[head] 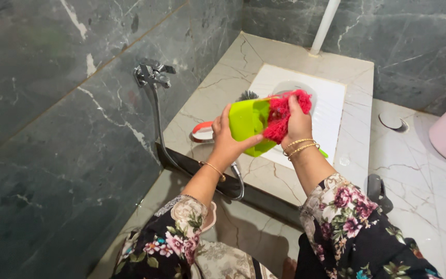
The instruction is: The person cleans a bathroom by scrubbing a green plastic cup with a red cloth and rinsing it under a handheld bidet sprayer. They also rinse a small pink container and a red-and-white scrubbing tool. The person places the cleaned items on the floor near a squat toilet.
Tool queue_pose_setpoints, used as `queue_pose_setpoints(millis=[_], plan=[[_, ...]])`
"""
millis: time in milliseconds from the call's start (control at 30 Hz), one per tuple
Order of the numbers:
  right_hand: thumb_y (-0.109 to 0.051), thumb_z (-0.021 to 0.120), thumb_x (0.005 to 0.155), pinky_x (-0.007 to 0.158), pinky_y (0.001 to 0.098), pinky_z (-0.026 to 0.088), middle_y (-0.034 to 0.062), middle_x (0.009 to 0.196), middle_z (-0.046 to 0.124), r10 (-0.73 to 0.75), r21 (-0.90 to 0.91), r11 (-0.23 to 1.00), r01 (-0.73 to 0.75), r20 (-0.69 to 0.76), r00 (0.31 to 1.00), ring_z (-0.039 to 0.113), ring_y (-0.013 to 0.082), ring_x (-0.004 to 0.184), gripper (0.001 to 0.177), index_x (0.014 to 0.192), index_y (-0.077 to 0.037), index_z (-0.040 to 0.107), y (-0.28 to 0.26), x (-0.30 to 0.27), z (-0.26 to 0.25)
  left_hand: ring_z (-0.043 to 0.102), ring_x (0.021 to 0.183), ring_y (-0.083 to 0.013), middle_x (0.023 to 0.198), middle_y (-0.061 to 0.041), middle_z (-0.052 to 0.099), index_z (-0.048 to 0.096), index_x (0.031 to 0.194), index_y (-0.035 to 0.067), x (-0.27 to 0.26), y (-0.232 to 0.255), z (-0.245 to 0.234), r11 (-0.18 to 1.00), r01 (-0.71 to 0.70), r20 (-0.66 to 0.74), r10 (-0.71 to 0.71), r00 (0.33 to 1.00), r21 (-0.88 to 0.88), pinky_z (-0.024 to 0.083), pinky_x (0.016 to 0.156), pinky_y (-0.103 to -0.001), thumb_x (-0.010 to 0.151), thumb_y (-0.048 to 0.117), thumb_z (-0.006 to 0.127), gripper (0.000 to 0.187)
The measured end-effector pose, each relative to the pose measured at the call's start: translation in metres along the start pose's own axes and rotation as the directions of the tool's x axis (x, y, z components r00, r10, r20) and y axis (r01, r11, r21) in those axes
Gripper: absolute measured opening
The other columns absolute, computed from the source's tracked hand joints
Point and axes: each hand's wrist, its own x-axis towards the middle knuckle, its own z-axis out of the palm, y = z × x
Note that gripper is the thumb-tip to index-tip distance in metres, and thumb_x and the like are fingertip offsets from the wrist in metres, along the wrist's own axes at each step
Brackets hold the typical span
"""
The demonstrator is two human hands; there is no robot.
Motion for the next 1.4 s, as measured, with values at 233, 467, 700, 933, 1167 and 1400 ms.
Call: queue_pose_setpoints(millis=[233,467,700,933,1167,1400], plan=[[-0.014,0.056,0.101,0.082,0.0365,0.059,0.0102,0.108,0.074,-0.090,-0.049,0.994,0.094,0.084,0.992,0.071,0.0195,0.091,0.023,0.115,-0.001,0.070,-0.003,0.040,-0.013,0.031,0.141,-0.0409,0.148,-0.023,0.033,0.025,0.160,0.014,0.004,-0.017,-0.015,0.995,-0.056,0.045,0.053,0.998,0.078,0.028,0.119,-0.049,0.066,0.040,0.092,0.119],[-0.021,0.068,0.094,0.072,0.0443,0.059,0.0071,0.082,0.060,0.039,-0.017,0.999,-0.042,-0.133,0.990,0.065,0.0259,0.072,0.018,0.104,-0.009,0.059,-0.011,0.076,-0.029,0.029,0.139,-0.0414,0.149,-0.024,0.029,0.026,0.158,0.016,0.004,-0.024,-0.025,0.987,-0.009,0.027,0.005,1.000,0.158,0.027,0.117,-0.050,0.063,0.030,0.091,0.116],[-0.023,0.058,0.104,0.104,0.0433,0.049,0.0117,0.121,0.064,-0.352,-0.595,0.254,0.762,0.677,0.646,0.061,0.0299,0.117,0.016,0.115,-0.011,0.055,0.053,0.055,0.006,0.038,0.138,-0.0331,0.150,-0.018,0.032,0.019,0.158,0.018,0.015,-0.018,-0.020,0.886,0.169,0.022,-0.177,0.984,-0.433,0.035,0.116,-0.044,0.069,0.022,0.084,0.110],[-0.018,0.064,0.087,0.101,0.0468,0.045,0.0178,0.119,0.062,-0.392,-0.807,-0.040,0.589,0.555,0.733,0.057,0.0367,0.112,0.025,0.107,-0.004,0.070,0.029,-0.014,0.044,0.029,0.140,-0.0292,0.152,-0.015,0.026,0.023,0.160,0.018,0.018,0.002,-0.030,0.947,0.181,-0.032,-0.196,0.980,-0.266,0.033,0.117,-0.041,0.071,0.015,0.085,0.109],[-0.012,0.059,0.095,0.099,0.0459,0.050,0.0235,0.121,0.066,-0.248,-0.562,0.117,0.819,0.782,0.572,0.062,0.0404,0.113,0.024,0.113,0.001,0.066,0.042,-0.016,0.037,0.034,0.139,-0.0297,0.153,-0.015,0.026,0.022,0.160,0.021,0.017,-0.007,-0.026,0.936,0.199,0.066,-0.188,0.980,-0.291,0.035,0.117,-0.042,0.069,0.017,0.077,0.106],[-0.013,0.057,0.090,0.085,0.0427,0.055,0.0215,0.105,0.072,0.001,-0.785,0.296,0.544,0.570,0.822,0.070,0.0382,0.096,0.027,0.112,-0.003,0.069,0.034,-0.014,0.043,0.040,0.138,-0.0335,0.150,-0.018,0.041,0.036,0.157,0.021,0.018,-0.009,-0.013,0.997,0.015,-0.045,-0.018,0.999,-0.077,0.034,0.117,-0.045,0.063,0.017,0.080,0.104]])
